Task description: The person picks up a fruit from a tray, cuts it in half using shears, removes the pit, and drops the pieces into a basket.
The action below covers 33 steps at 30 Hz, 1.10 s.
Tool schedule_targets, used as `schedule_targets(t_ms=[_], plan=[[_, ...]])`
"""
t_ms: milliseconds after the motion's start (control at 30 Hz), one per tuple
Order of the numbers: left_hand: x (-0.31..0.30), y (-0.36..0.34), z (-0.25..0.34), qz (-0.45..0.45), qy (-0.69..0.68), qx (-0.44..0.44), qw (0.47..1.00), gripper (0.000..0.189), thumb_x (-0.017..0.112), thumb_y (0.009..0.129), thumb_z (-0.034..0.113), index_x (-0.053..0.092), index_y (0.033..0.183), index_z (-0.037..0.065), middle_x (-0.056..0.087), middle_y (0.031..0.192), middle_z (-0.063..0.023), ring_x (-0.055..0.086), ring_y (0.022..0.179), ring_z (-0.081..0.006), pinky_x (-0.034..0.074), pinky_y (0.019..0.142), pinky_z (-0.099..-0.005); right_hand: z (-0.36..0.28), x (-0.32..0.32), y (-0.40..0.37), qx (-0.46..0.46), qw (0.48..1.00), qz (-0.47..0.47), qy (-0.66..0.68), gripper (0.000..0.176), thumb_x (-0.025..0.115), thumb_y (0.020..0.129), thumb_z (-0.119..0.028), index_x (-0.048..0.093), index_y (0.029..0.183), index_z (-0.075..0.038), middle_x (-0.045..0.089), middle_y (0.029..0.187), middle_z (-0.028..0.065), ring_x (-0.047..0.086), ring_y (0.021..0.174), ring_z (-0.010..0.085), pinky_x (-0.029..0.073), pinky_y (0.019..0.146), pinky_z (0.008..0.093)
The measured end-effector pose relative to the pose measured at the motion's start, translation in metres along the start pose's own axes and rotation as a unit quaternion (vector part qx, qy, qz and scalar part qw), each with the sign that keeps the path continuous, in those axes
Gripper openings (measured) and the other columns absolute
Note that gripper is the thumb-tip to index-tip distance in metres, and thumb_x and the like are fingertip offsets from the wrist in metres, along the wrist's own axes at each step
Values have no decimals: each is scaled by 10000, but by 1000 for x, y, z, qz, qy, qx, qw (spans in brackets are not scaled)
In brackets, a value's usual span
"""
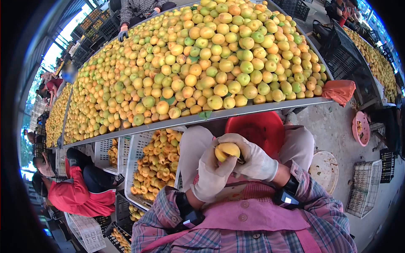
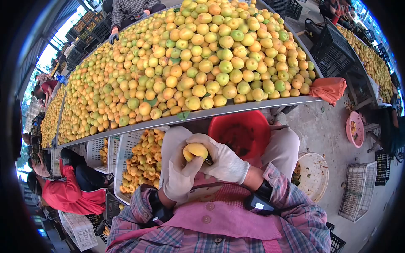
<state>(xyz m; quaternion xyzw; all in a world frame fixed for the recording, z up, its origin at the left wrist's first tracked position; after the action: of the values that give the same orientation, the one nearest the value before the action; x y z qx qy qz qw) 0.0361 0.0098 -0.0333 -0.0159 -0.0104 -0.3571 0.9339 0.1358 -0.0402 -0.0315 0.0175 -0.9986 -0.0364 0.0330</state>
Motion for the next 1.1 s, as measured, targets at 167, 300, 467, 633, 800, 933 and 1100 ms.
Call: schedule_targets(t_ms=[167, 300, 467, 633, 800, 933, 1100], plan=[[1, 0, 1, -18, -17, -3, 1000, 352, 594, 881, 114, 519, 1194, -28, 606, 1046, -118, 601, 933, -194, 493, 826, -303, 0, -4, -6, 140, 988, 25, 54, 626, 690, 792, -14, 413, 1328, -180, 523, 1161, 55, 629, 704, 121, 545, 559, 259], [4, 4, -1, -40, -101, -50, 993, 439, 608, 883, 125, 482, 1279, -17, 596, 1101, -119, 586, 981, -176, 491, 849, -298, 10, -4, -6, 122, 987, 47, 97, 623, 702, 798, -35, 408, 1327, -181, 511, 1174, 52, 627, 692, 113, 527, 515, 242], [-1, 6, -14, -22, -19, -43, 999, 469, 636, 876, 147, 489, 1294, -7, 612, 1086, -101, 588, 978, -159, 499, 844, -299, 20, -11, -7, 127, 986, 68, 83, 594, 691, 831, -83, 399, 1339, -182, 573, 1013, 44, 589, 591, 77, 486, 460, 220], [3, 11, -6, -2, 62, -16, 998, 447, 661, 876, 219, 544, 1250, 5, 638, 1019, -89, 608, 935, -178, 506, 816, -315, 9, -15, -9, 81, 986, 120, 86, 549, 701, 831, -104, 448, 1316, -149, 585, 993, 31, 604, 713, 98, 533, 602, 259], [14, 19, -46, 40, -128, -90, 987, 308, 600, 911, 108, 546, 1192, -6, 606, 990, -64, 594, 859, -152, 512, 715, -270, 16, -25, -12, 72, 979, 173, 82, 586, 700, 805, -82, 446, 1331, -128, 577, 1104, 32, 549, 902, 113, 442, 752, 255], [28, 20, -24, -4, -48, -155, 987, 282, 494, 965, 126, 555, 1173, -54, 586, 1073, -126, 601, 883, -194, 506, 669, -287, 32, -26, -15, 76, 971, 178, 140, 639, 650, 790, -42, 409, 1373, -141, 591, 1096, 4, 578, 688, 79, 440, 476, 193], [39, 22, 3, 29, 137, 66, 988, 233, 531, 967, 167, 603, 1076, -25, 595, 974, -69, 565, 710, -108, 451, 534, -233, 37, -28, -20, 94, 960, 200, 169, 648, 634, 801, -34, 397, 1395, -141, 591, 1113, 3, 577, 680, 73, 437, 469, 192]])
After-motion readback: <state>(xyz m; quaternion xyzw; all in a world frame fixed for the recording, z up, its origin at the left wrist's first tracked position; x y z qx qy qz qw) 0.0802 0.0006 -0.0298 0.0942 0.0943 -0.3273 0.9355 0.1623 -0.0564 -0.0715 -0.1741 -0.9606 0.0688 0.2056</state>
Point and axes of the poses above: each hand's wrist, its own y-axis towards the middle knuckle, its own x-axis out of the palm, z = x × y, the point moved 7 cm from there along y, towards the middle knuckle
